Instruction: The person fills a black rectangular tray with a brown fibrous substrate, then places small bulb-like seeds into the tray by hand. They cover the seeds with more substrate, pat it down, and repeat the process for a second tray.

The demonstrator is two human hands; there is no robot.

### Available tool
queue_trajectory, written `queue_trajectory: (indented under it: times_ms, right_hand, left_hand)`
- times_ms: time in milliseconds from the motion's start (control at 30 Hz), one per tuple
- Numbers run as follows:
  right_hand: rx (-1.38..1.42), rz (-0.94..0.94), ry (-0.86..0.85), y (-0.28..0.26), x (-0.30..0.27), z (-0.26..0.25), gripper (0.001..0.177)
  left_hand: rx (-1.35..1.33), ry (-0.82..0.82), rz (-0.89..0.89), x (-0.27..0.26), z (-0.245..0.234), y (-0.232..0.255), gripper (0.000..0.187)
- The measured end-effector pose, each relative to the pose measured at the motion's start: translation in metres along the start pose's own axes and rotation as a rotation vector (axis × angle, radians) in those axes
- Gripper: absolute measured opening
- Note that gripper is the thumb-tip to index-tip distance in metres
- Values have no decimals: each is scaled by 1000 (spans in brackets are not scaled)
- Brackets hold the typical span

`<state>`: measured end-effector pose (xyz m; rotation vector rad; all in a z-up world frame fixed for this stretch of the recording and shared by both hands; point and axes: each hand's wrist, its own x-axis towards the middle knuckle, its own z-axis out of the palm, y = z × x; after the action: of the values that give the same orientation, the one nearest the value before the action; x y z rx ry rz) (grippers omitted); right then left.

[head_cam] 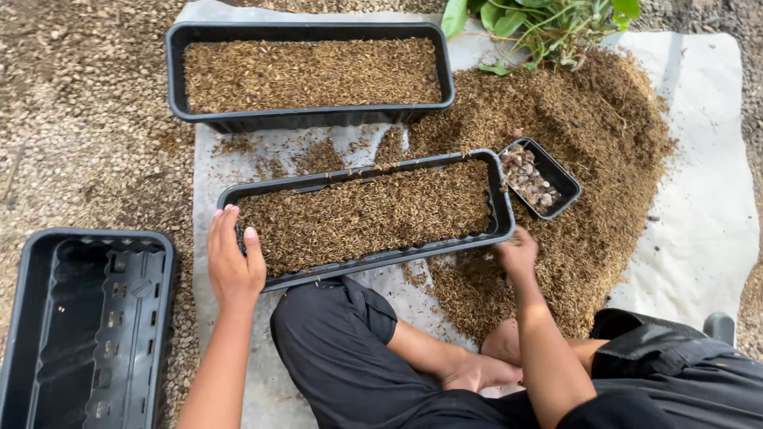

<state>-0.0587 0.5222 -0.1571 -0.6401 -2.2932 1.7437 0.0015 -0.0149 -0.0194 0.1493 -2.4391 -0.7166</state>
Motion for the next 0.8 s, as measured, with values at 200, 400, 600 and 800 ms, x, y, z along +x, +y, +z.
queue_trajectory:
  times_ms: [200,400,600,800]
  right_hand:
    - [233,-231,-124,-182,9,-28,52]
    - [-101,-335,-1113,-270,-19,78,63]
    - [-734,-1437,-1099,-185,-19,199,74]
    - [-659,-1578,-1317,-191,-73,273,64]
  left_hand:
    - [-33,-33,-31,5,-4,8,41]
    - [-56,-76,-98,6,-8,14,41]
    - [-80,-73,-112,8,-9,17,40]
    - [-75,-68,-94,5,-4,7,41]
